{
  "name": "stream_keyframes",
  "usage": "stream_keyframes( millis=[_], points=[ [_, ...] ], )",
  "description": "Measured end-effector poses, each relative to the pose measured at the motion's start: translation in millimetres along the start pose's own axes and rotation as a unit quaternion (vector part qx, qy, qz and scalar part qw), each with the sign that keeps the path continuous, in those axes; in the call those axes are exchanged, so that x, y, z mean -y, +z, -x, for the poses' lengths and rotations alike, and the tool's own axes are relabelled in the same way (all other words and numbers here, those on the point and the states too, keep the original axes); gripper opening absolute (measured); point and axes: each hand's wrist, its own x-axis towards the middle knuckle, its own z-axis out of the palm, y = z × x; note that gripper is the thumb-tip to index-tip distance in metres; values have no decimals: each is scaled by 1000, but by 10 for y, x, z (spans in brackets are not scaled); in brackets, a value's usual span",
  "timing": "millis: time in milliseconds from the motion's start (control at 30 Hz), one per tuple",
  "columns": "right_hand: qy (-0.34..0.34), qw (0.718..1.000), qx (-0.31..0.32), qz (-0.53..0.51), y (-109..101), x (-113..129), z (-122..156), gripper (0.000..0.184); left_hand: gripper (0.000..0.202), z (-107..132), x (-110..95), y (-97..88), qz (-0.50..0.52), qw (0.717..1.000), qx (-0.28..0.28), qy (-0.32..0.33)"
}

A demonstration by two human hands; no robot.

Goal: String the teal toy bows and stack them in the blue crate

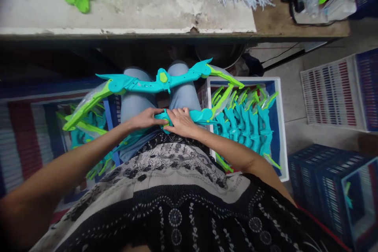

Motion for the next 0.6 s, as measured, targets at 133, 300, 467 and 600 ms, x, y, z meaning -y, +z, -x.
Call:
stream_keyframes(
  millis=[133, 300, 467, 600],
  points=[
    [-3, 1000, -20, 22, 84, -26, 23, 75, 58, -30, 54, 2, -51, 998, -20, 2],
    [-24, 999, -48, 7, 143, -81, 36, 76, 62, 91, 54, 158, -156, 980, -123, 30],
    [-64, 978, -142, -139, -374, -457, -235, 30, 43, 415, 22, 581, -385, 878, -261, 113],
    [98, 905, -411, -48, -1361, -1245, -621, 24, 54, 416, -15, 631, -469, 848, -235, 83]
  ],
)
